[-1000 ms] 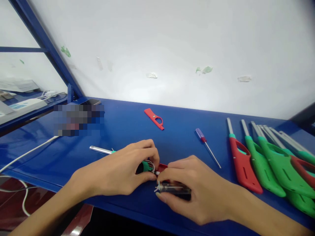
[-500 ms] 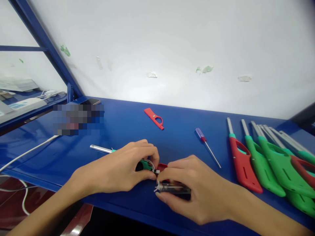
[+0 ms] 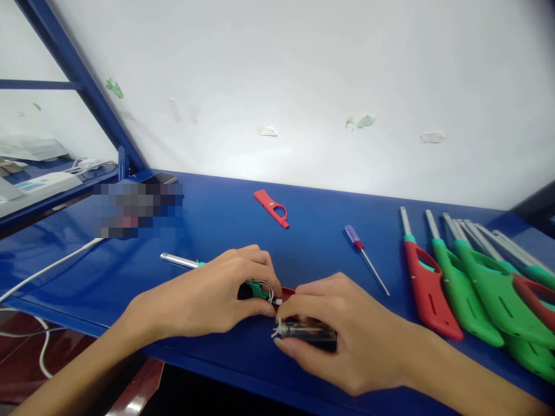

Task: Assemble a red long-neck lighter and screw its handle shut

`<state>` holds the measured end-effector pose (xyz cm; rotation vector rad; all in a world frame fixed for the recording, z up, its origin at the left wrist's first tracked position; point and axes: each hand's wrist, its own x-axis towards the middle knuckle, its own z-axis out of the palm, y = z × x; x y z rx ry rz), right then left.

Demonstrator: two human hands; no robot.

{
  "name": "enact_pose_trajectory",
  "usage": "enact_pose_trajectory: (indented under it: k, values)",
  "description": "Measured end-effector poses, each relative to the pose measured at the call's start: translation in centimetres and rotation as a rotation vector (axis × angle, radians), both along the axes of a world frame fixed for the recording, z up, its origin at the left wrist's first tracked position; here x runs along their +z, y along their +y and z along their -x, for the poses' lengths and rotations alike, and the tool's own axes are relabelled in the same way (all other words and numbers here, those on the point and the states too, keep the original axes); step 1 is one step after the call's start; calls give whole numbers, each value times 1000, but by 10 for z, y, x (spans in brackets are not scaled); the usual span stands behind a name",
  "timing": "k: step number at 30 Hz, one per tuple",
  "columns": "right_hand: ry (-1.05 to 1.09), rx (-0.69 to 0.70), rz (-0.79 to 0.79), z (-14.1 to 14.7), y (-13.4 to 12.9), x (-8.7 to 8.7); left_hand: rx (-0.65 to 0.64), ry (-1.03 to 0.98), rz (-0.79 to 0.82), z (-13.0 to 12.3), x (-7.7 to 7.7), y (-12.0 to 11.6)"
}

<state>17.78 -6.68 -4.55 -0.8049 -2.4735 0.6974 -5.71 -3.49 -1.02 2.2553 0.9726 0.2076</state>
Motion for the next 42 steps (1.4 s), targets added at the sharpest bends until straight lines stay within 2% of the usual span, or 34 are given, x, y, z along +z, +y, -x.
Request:
enact_pose_trajectory:
  k: [4, 7, 9, 12, 16, 22, 26, 33, 42]
  values:
    - [44, -16, 85, -1, 1, 2, -13, -7, -1, 0, -1, 2]
    - [143, -55, 286, -2, 2, 6, 5, 15, -6, 2, -2, 2]
    - [225, -136, 378, -2, 3, 8, 25, 35, -3, 3, 0, 1]
    - [266, -292, 374, -1, 6, 8, 25, 42, 10, 4, 3, -2]
    - [145, -432, 292, 1, 10, 4, 38, 62, -33, 7, 9, -5]
    - [41, -374, 177, 3, 10, 4, 75, 172, -124, 25, 17, -5]
    - [19, -315, 189, 4, 7, 6, 61, 200, -151, 33, 17, -5]
    - [-70, -280, 112, 5, 5, 1, 35, 201, -136, 28, 11, -4]
    - [34, -216, -10, 0, 7, -13, 73, 211, -117, 26, 13, -4]
